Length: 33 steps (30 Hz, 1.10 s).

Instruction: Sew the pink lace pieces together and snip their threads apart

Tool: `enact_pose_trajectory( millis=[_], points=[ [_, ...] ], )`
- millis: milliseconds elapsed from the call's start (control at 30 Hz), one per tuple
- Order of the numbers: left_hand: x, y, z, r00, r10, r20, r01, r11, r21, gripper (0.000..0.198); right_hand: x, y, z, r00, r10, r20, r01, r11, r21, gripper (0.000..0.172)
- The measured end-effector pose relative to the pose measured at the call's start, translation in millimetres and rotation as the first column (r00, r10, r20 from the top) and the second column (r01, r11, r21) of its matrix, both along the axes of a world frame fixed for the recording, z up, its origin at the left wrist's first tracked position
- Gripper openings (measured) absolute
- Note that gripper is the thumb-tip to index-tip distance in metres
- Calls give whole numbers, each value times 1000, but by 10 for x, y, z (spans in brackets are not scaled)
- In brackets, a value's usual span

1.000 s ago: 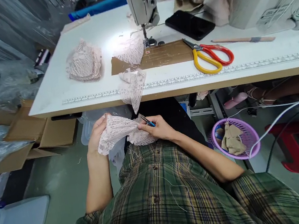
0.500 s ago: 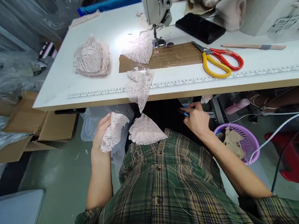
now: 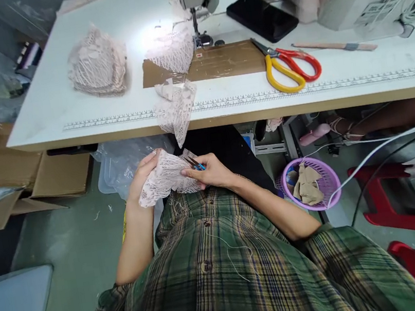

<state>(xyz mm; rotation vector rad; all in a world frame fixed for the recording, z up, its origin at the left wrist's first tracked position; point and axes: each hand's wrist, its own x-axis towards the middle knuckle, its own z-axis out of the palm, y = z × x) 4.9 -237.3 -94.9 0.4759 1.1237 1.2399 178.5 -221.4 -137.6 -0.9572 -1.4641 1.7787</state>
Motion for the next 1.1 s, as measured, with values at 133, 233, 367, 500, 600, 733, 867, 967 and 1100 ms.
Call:
enact_pose_trajectory(
  millis=[133, 233, 367, 500, 600, 733, 867, 967, 1100],
  points=[
    [-87, 68, -134, 991, 132, -11, -132, 991, -19, 29, 155, -8, -41, 1000, 0, 7, 0, 995, -96, 42],
    [-132, 100, -210, 986, 157, -46, -159, 987, -22, 29, 203, 17, -4, 1000, -9, -9, 8, 992, -126, 44],
    [-162, 100, -264, 989, 126, -81, -128, 992, -21, 34, 187, 20, 42, 999, -12, -35, 7, 990, -141, 41],
    [-169, 48, -384, 971, 73, -228, -71, 997, 17, 39, 289, -77, 57, 999, 35, -25, -39, 982, -184, 36],
    [-119, 21, -536, 901, -34, -433, 58, 997, 44, 38, 437, -190, 16, 997, 64, 40, -51, 963, -263, 30],
    [-22, 102, -696, 828, -52, -558, 116, 990, 79, 28, 536, -299, -118, 977, -34, 210, 99, 946, -309, 26],
    [-20, 221, -735, 573, -25, -819, 225, 966, 127, 39, 552, -288, -188, 933, 21, 359, 63, 973, -221, 23],
    [-66, 226, -711, 318, -9, -948, 357, 927, 111, 41, 587, -186, -101, 917, 16, 399, 38, 991, -125, 31],
    [-72, 166, -550, 392, 50, -919, 352, 914, 200, 39, 608, -1, 141, 911, -147, 386, 125, 989, 82, 40]
  ],
)
